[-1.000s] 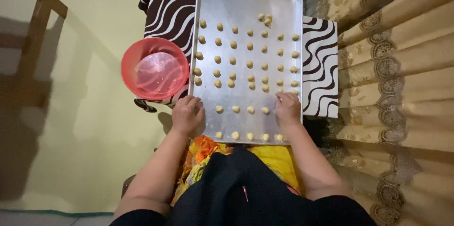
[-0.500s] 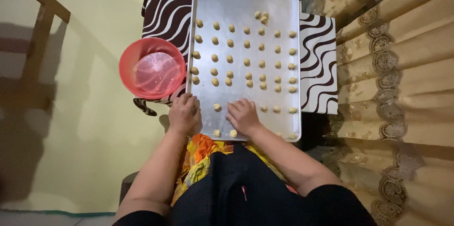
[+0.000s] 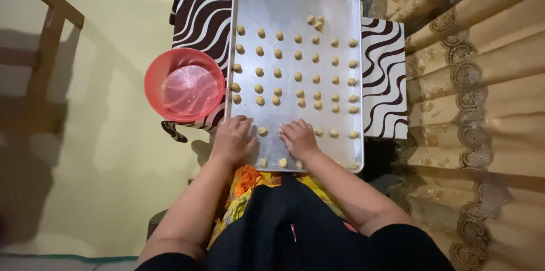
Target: The person arranges small dough balls onto a metal baking tray. They take the dough balls from a red bowl and place them in neat rows on the tray, spacing them out evenly.
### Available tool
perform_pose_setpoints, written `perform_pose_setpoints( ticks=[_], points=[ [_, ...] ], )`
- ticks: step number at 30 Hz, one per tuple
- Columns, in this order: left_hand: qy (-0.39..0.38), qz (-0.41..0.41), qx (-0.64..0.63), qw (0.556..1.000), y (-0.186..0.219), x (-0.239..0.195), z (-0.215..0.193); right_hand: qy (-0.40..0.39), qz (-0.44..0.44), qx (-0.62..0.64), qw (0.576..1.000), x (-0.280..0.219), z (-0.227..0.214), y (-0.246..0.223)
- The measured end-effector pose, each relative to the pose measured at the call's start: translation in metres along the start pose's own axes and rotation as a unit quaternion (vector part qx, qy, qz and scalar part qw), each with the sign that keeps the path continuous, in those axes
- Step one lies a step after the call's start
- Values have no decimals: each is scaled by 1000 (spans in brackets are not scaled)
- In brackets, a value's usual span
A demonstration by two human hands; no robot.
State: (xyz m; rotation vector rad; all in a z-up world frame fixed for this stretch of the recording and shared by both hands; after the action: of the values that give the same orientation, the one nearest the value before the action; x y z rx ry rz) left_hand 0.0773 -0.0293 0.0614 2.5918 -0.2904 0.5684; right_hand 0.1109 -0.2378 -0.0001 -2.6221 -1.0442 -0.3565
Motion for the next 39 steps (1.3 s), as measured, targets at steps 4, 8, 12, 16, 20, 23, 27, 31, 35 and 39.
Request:
perform_pose_setpoints(
  ticks=[4, 8, 12, 16, 20, 23, 27, 31, 35, 39],
  points=[
    [-103, 41, -64, 992, 23, 5, 54, -4, 12, 11, 1000, 10, -12, -3],
    [-129, 38, -8, 991, 19, 6, 78, -37, 45, 25, 998, 23, -26, -1],
    [-93, 17, 20, 995, 8, 9, 73, -156, 130, 39, 978, 54, -44, 4],
    [-159, 2, 20, 987, 11, 23, 61, -17, 72, 27, 997, 71, -26, 18],
    [-254, -41, 15, 966, 18, 53, 47, -48, 51, 1, 998, 81, -9, 15],
    [-254, -39, 45, 965, 21, 65, 43, -21, 35, -9, 999, 76, 1, 17],
    [-268, -45, 59, 961, 17, 64, 50, 29, 15, 10, 999, 74, -9, 16],
    [-227, -51, 27, 972, 1, 53, 53, 54, 13, 35, 998, 82, -19, 16],
    [-72, -30, -31, 996, -15, 53, 19, 96, 0, 68, 993, 96, -29, 20],
    [79, -39, -32, 996, -28, 38, -21, 81, 22, 38, 996, 106, -24, 27]
  ],
)
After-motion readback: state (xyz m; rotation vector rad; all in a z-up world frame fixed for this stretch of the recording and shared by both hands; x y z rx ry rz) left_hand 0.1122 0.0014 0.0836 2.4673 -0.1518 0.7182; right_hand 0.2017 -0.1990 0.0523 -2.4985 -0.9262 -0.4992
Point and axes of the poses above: each hand's wrist, its own x-axis towards the middle knuckle, its own z-axis out of the palm, y = z × x, the point moved 9 cm from there along x, towards the middle knuckle, and after that the axes turned 5 degrees about -z, right-handed, at the moved point
